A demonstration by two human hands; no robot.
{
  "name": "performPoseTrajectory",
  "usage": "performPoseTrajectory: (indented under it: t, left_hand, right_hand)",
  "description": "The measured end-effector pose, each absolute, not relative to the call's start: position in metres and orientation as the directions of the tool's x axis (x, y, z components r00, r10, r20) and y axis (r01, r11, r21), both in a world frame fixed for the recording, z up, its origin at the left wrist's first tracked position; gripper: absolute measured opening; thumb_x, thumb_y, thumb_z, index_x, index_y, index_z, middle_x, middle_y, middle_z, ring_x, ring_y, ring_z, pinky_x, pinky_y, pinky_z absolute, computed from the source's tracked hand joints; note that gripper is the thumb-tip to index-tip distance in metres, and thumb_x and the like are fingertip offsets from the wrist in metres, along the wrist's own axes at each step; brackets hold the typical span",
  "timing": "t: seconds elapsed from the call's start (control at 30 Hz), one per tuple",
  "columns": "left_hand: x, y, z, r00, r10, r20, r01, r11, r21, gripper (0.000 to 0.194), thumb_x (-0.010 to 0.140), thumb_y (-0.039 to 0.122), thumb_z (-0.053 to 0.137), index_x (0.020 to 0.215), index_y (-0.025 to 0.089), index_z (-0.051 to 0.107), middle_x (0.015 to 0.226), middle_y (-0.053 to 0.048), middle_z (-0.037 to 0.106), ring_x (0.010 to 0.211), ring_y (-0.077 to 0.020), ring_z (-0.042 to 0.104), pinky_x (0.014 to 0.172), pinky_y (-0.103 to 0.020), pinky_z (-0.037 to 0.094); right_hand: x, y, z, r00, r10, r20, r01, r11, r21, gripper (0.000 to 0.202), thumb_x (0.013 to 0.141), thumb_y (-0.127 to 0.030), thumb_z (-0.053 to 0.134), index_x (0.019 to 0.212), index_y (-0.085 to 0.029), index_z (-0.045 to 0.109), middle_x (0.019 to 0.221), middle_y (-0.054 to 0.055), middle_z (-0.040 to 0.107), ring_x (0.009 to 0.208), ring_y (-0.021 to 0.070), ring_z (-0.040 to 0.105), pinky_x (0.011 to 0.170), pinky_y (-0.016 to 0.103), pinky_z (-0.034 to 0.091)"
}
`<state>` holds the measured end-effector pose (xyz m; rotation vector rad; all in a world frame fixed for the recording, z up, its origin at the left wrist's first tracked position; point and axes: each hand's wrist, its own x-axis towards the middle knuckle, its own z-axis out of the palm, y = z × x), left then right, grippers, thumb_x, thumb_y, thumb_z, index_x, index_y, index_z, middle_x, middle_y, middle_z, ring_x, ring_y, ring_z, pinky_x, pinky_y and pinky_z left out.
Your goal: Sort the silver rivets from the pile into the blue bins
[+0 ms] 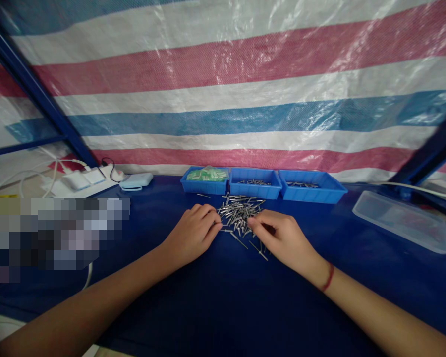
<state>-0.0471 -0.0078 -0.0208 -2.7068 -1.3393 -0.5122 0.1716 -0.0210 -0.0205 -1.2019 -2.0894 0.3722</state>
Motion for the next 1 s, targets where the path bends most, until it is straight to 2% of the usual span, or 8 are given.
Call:
performPoseTrajectory:
  t: [0.13,0.2,0.33,0.53,1.0]
  left_hand:
    - [-0.044,-0.010,-0.019,0.528,0.770,0.358,0.730,-0.627,0.273,0.018,0.094,0.026,0.041,0.088,0.018,0.055,0.091,-0.003,0.060,0.085,-0.0189,0.051,0.073,-0.032,0.038]
    - [-0.041,-0.012,-0.019,0.531,0.758,0.377,0.656,-0.650,0.383,0.015,0.093,0.025,0.042,0.088,0.018,0.054,0.089,-0.002,0.061,0.083,-0.0173,0.052,0.074,-0.031,0.039]
    - [-0.037,-0.016,-0.019,0.584,0.696,0.417,0.494,-0.713,0.497,0.010,0.092,0.022,0.045,0.088,0.017,0.053,0.087,-0.002,0.061,0.084,-0.0150,0.054,0.078,-0.029,0.040]
    - [-0.035,-0.017,-0.018,0.607,0.685,0.404,0.436,-0.711,0.552,0.012,0.092,0.023,0.046,0.088,0.017,0.055,0.086,-0.002,0.061,0.082,-0.0145,0.056,0.077,-0.027,0.041]
    - [-0.035,-0.019,-0.016,0.642,0.656,0.397,0.416,-0.733,0.538,0.008,0.089,0.022,0.050,0.089,0.017,0.056,0.084,-0.003,0.061,0.082,-0.0153,0.056,0.077,-0.028,0.043]
  right_hand:
    - [0.166,-0.026,-0.024,-0.320,0.844,0.431,0.602,0.533,-0.595,0.019,0.087,-0.034,0.052,0.084,-0.019,0.063,0.074,0.002,0.063,0.063,0.0134,0.057,0.058,0.026,0.044]
    - [0.163,-0.029,-0.025,-0.296,0.856,0.424,0.580,0.514,-0.632,0.019,0.085,-0.034,0.054,0.095,-0.020,0.063,0.079,0.002,0.065,0.064,0.0135,0.058,0.056,0.025,0.046]
    - [0.157,-0.035,-0.024,-0.326,0.850,0.414,0.515,0.527,-0.676,0.018,0.085,-0.033,0.056,0.096,-0.022,0.064,0.082,0.002,0.067,0.068,0.0137,0.061,0.059,0.026,0.048]
    - [0.154,-0.038,-0.019,-0.337,0.825,0.453,0.457,0.564,-0.688,0.011,0.084,-0.026,0.057,0.090,-0.022,0.065,0.081,0.001,0.067,0.071,0.0124,0.062,0.063,0.025,0.049]
    - [0.154,-0.039,-0.018,-0.325,0.847,0.421,0.476,0.531,-0.701,0.012,0.085,-0.029,0.055,0.087,-0.022,0.065,0.079,0.001,0.067,0.072,0.0136,0.062,0.065,0.026,0.049]
